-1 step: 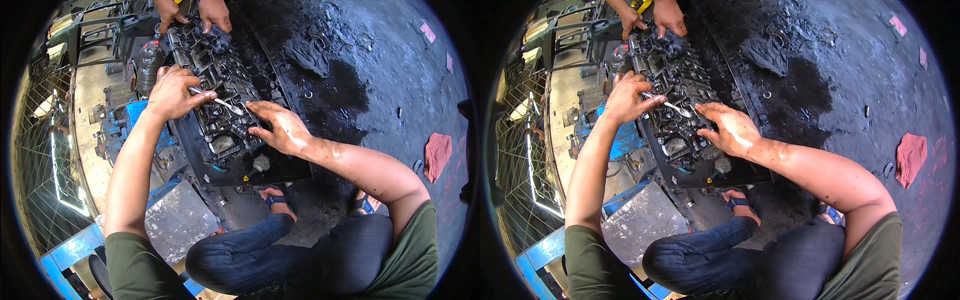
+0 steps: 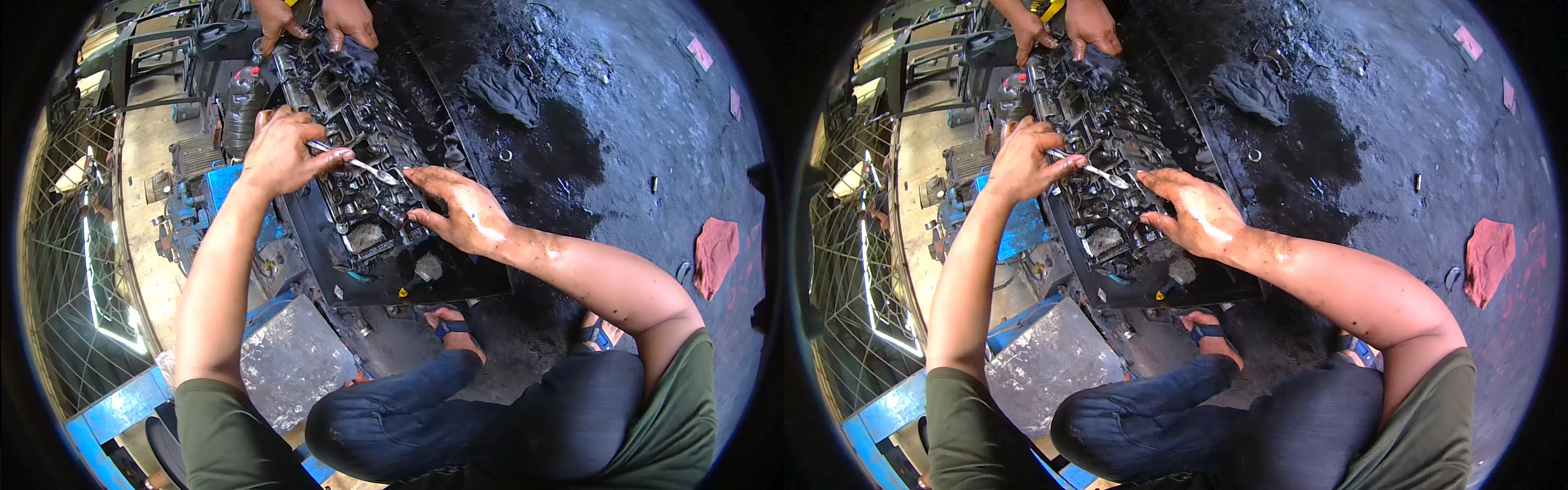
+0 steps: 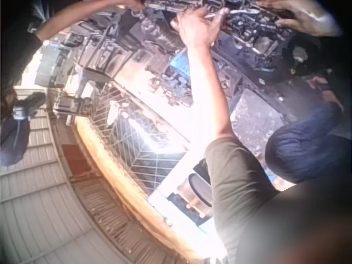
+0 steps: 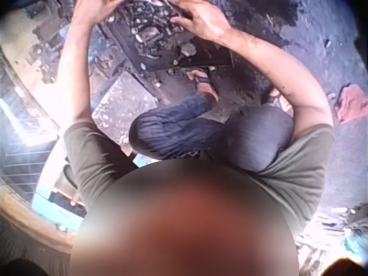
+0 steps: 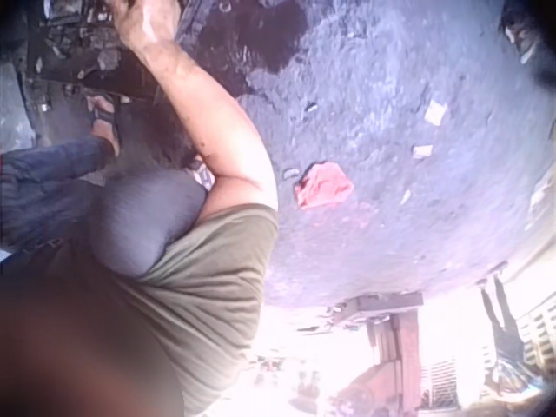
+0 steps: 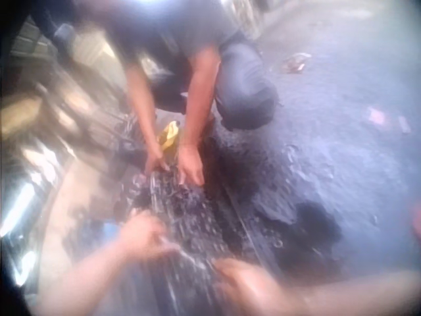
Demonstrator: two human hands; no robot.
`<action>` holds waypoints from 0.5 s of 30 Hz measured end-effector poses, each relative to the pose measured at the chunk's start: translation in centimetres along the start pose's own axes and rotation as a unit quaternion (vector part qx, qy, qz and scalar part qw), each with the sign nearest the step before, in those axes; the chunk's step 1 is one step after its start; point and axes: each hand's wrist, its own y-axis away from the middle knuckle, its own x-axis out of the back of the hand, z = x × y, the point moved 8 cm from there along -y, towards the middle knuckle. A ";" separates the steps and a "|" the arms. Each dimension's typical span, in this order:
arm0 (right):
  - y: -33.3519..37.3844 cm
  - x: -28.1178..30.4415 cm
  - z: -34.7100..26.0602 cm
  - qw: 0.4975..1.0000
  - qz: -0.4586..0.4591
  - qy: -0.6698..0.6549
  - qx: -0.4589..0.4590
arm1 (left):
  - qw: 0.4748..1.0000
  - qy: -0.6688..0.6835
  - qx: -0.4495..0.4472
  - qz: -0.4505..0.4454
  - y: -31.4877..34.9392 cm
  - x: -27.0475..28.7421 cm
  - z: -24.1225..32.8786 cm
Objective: The person scrubs a metal engine cylinder head with a brush and solvent, then wipes it with a cloth. They repeat the scrubbing and wiping process on different sections of the part.
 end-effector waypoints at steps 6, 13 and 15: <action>-0.3 0.1 0.0 1.000 0.004 -0.011 0.024 | 0.996 0.075 0.015 0.048 1.7 -1.5 -0.3; -0.5 0.0 0.1 0.999 0.002 -0.012 0.042 | 0.962 0.172 0.214 0.011 5.1 -1.3 -1.9; -0.6 0.0 0.4 0.999 0.004 -0.022 0.035 | 0.944 0.138 0.298 -0.016 7.0 -1.6 -2.5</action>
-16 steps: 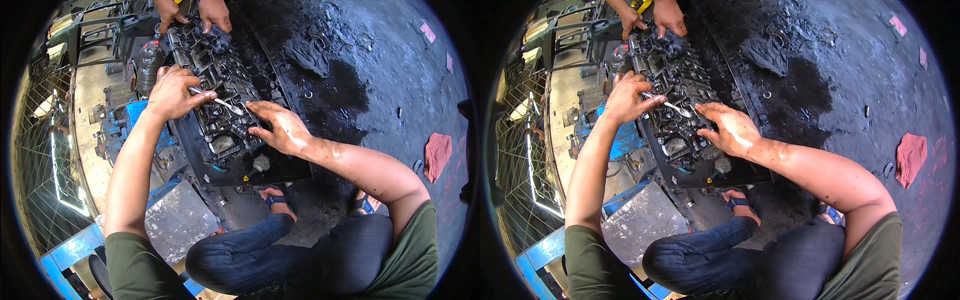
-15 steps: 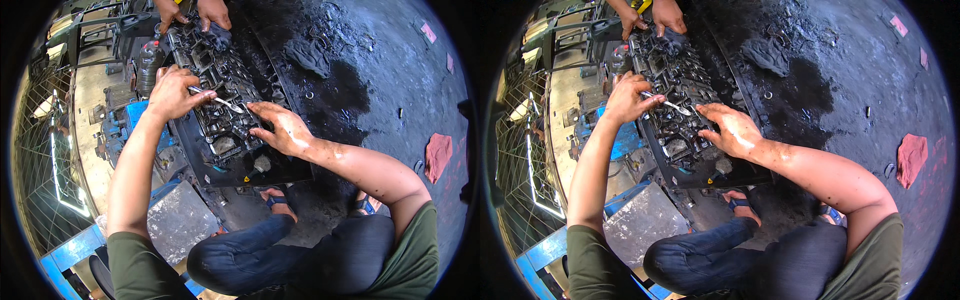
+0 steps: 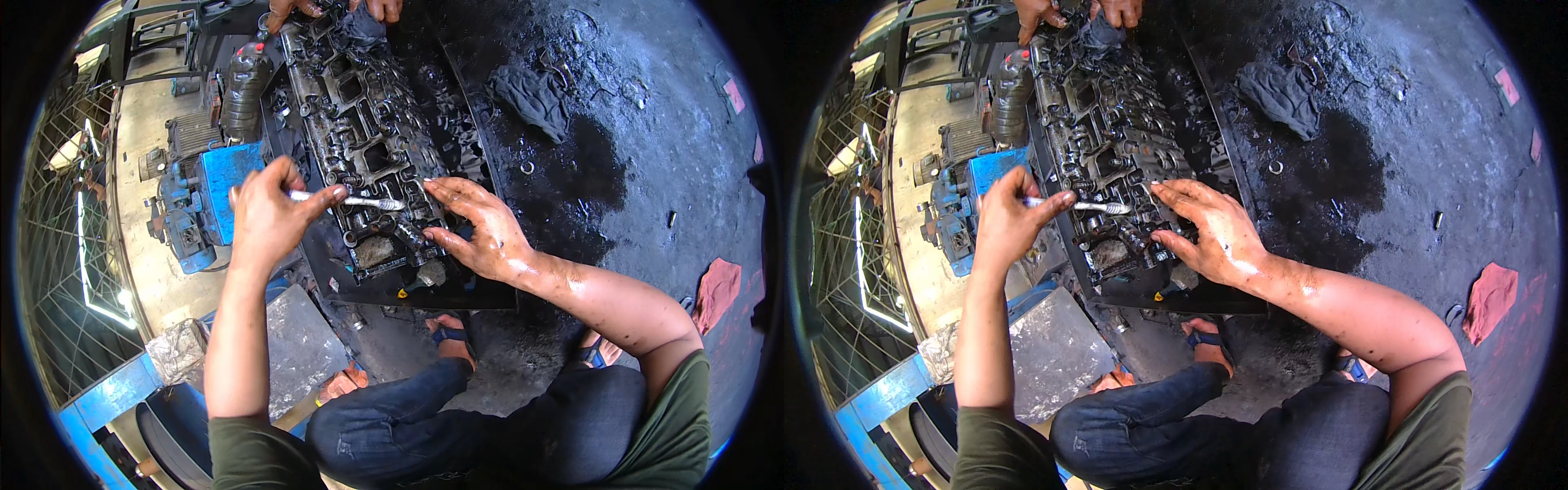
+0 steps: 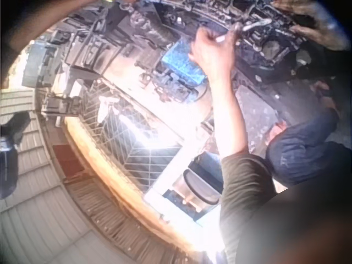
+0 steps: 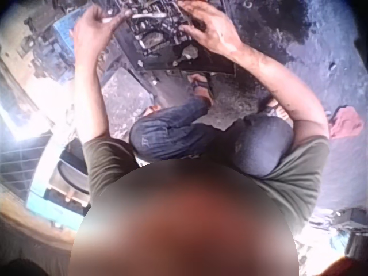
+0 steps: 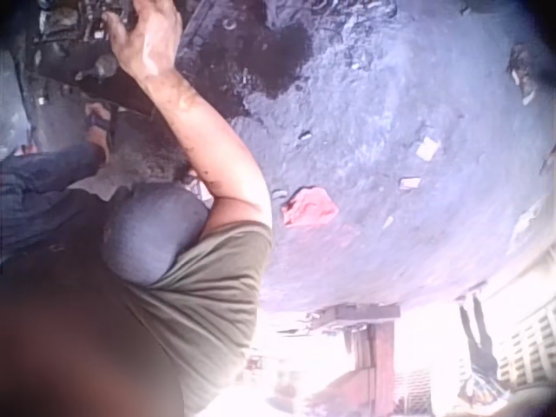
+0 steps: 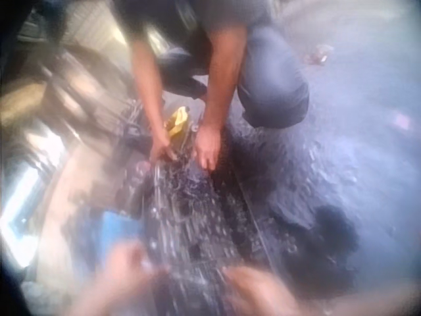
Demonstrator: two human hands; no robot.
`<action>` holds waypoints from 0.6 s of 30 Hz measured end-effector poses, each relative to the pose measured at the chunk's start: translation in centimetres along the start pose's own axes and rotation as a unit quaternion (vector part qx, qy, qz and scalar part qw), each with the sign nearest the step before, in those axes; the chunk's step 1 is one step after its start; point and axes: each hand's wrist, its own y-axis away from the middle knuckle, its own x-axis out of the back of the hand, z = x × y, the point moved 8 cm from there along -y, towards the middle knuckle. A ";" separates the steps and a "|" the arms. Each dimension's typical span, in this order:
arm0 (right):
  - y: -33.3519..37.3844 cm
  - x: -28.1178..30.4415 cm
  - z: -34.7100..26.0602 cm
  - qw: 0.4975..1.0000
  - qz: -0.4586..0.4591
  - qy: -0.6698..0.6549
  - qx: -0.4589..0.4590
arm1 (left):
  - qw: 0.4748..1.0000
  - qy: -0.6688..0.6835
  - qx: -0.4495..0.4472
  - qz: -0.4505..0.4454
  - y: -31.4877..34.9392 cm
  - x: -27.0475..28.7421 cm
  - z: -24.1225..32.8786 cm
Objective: The person scrubs a metal engine cylinder head with a brush and solvent, then wipes it with a cloth. They repeat the scrubbing and wiping process on different sections of the part.
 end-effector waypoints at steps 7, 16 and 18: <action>0.0 0.0 0.2 0.999 0.015 -0.023 0.020 | 0.985 0.154 0.064 -0.046 2.8 -3.8 -2.8; -0.6 0.1 0.5 0.997 0.024 -0.059 0.035 | 0.986 0.136 0.096 -0.029 3.3 -3.5 -3.7; -0.8 0.3 0.3 0.998 0.027 -0.045 0.043 | 0.965 0.175 0.184 -0.058 3.8 -4.1 -4.6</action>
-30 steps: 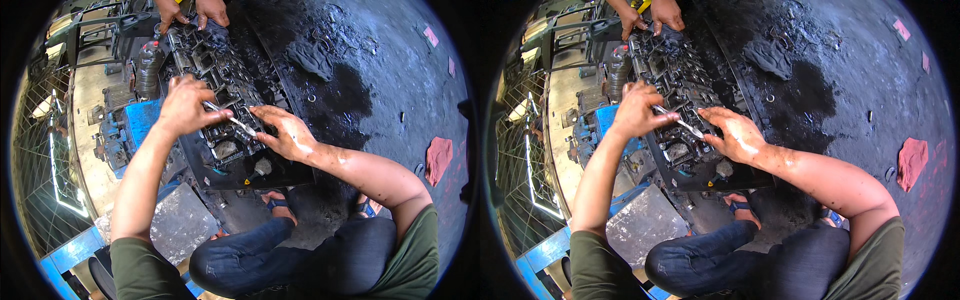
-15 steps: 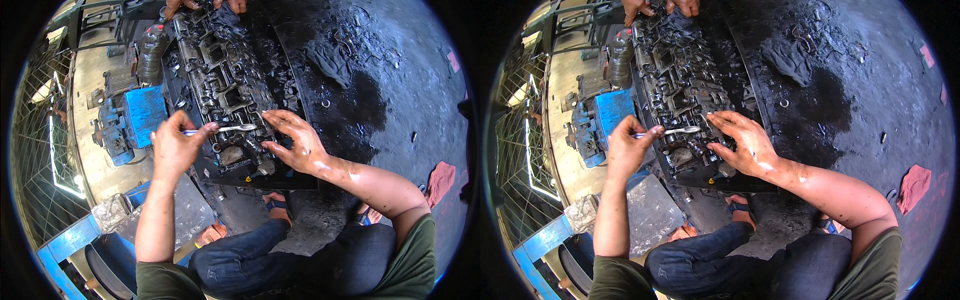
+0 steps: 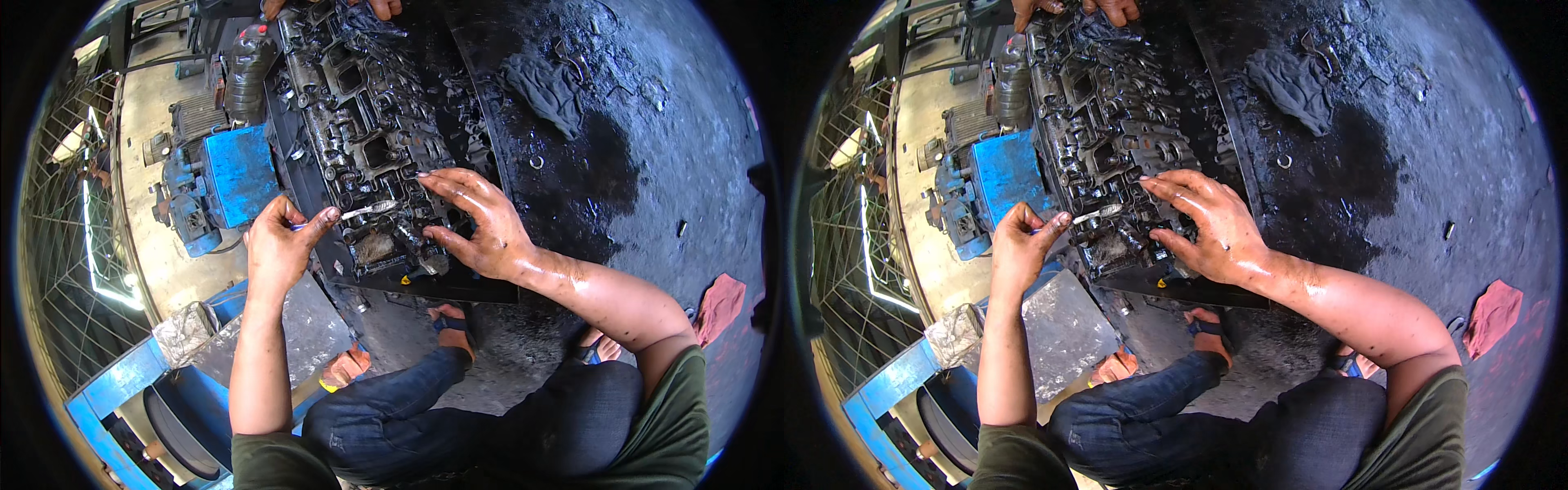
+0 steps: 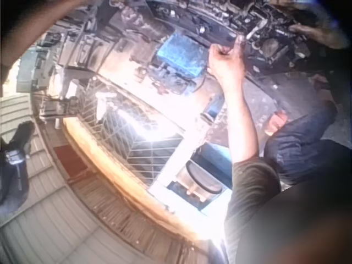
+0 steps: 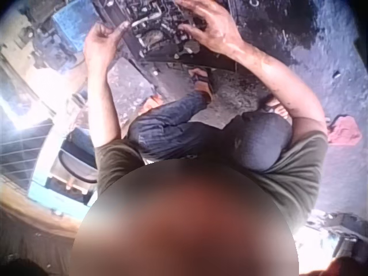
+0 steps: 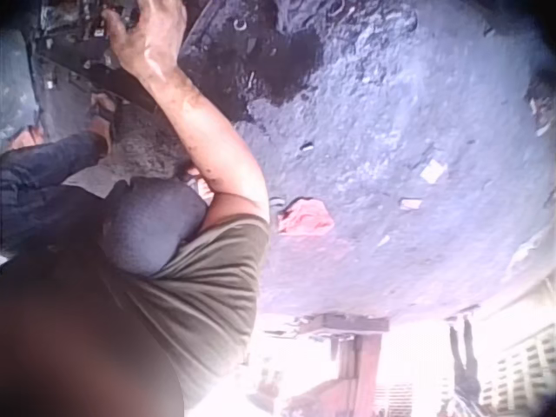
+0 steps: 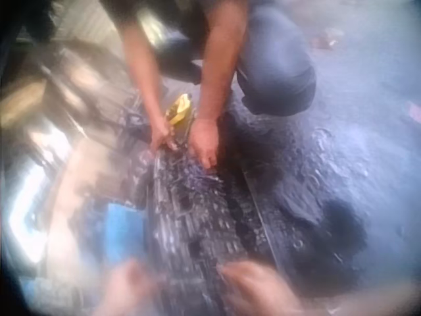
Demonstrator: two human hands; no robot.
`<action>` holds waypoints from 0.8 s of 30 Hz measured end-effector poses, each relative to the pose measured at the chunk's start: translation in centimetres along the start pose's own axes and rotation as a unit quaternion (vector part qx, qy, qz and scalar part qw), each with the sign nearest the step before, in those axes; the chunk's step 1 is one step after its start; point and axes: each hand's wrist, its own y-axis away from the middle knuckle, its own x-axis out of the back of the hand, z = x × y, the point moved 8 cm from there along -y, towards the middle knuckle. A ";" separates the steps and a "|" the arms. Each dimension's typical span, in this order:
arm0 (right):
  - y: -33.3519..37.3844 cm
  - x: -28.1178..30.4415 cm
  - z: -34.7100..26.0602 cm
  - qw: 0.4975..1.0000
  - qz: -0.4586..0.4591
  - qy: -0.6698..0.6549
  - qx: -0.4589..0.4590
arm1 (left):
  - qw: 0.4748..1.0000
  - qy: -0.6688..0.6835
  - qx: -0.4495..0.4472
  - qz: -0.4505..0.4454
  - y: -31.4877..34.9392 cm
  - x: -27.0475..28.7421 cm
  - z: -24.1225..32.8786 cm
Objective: The person scrubs a metal engine cylinder head with a brush and solvent, then wipes it with a cloth. They repeat the scrubbing and wiping process on different sections of the part.
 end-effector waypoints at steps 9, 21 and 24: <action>-0.1 -0.1 -0.3 1.000 -0.017 0.014 -0.007 | 0.994 -0.076 -0.073 0.013 0.1 0.6 2.5; -0.4 -0.2 -0.3 0.998 -0.034 -0.034 -0.037 | 0.978 -0.089 -0.140 0.123 0.7 3.2 1.7; -0.4 0.0 -0.7 1.000 -0.023 -0.007 -0.001 | 0.979 -0.090 -0.109 0.149 0.4 3.2 1.3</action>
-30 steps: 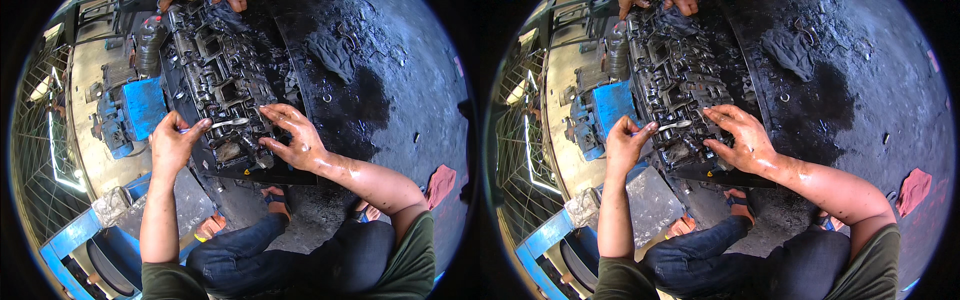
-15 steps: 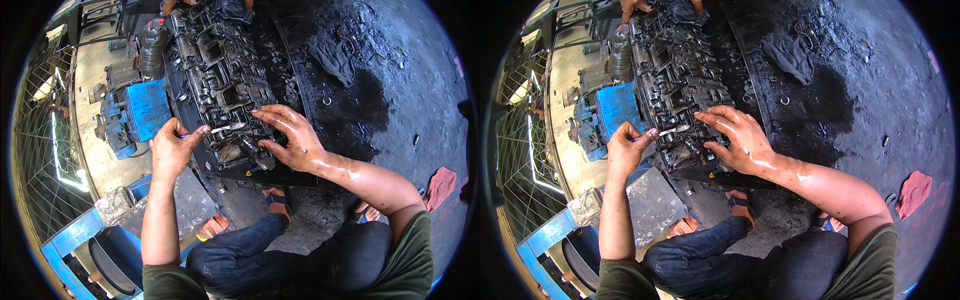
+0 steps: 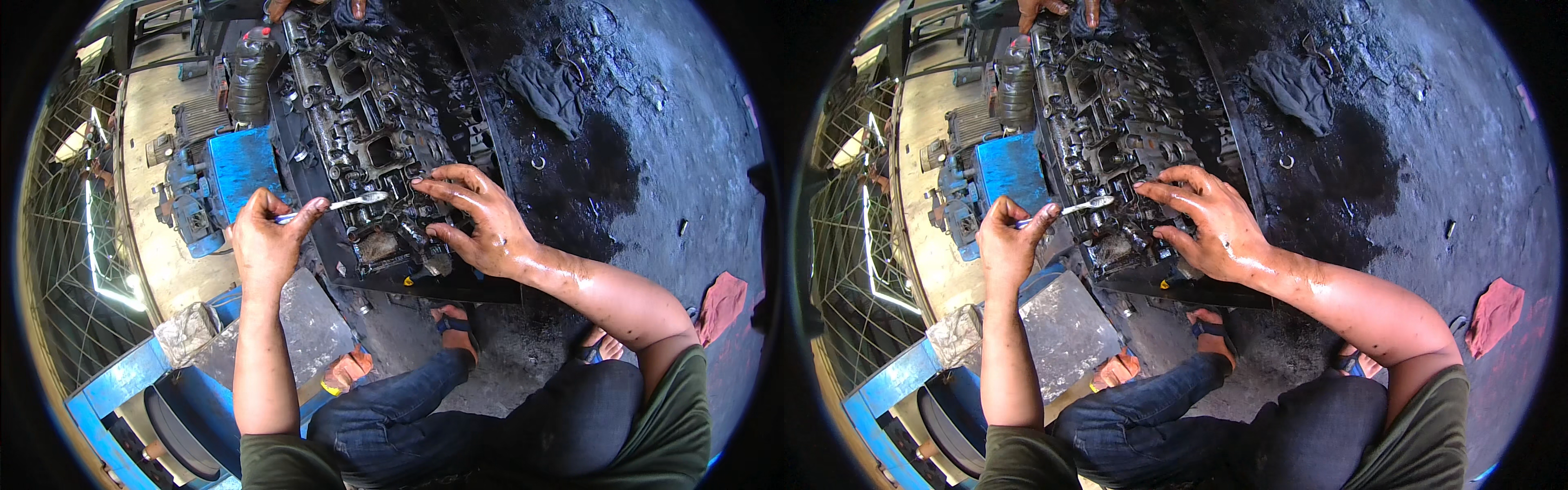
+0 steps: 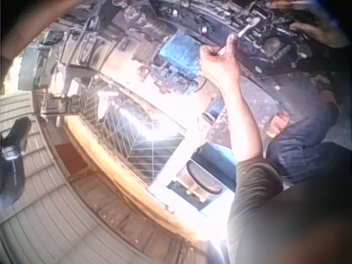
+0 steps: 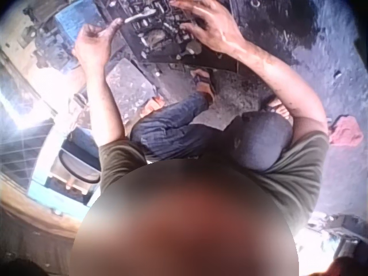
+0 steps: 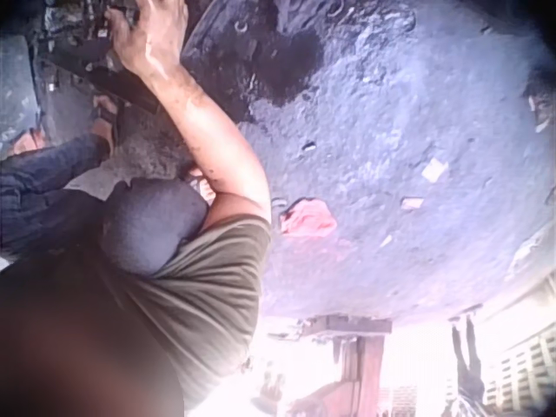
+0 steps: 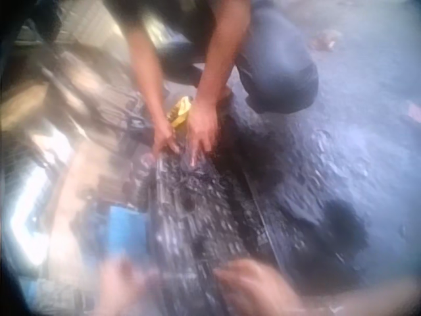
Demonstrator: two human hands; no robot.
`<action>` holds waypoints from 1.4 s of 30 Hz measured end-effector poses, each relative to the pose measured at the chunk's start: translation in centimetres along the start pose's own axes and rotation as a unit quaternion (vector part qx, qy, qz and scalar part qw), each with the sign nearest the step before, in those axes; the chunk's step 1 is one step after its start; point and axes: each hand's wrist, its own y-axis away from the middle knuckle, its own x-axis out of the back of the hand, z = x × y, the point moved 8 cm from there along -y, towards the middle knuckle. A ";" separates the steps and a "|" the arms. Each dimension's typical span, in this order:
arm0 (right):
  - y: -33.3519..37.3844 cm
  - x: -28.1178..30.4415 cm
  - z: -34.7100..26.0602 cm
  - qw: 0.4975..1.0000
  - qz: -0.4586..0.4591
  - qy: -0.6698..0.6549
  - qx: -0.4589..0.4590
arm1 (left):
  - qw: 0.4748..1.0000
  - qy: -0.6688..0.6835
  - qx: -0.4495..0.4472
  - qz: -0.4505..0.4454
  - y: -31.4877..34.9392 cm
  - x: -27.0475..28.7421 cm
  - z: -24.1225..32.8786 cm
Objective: The person scrubs a metal engine cylinder head with a brush and solvent, then wipes it with a cloth. They repeat the scrubbing and wiping process on different sections of the part.
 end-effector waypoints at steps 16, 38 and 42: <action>-0.3 0.1 -0.2 1.000 -0.016 0.003 -0.012 | 0.911 -0.071 -0.385 -0.131 -5.5 0.0 13.3; -0.9 1.2 -2.2 0.985 -0.050 0.144 0.080 | 0.968 -0.064 -0.234 -0.057 -7.5 4.9 5.8; -1.8 0.6 -3.6 0.952 -0.100 0.250 0.144 | 0.977 -0.041 -0.207 -0.027 -1.7 2.9 -1.5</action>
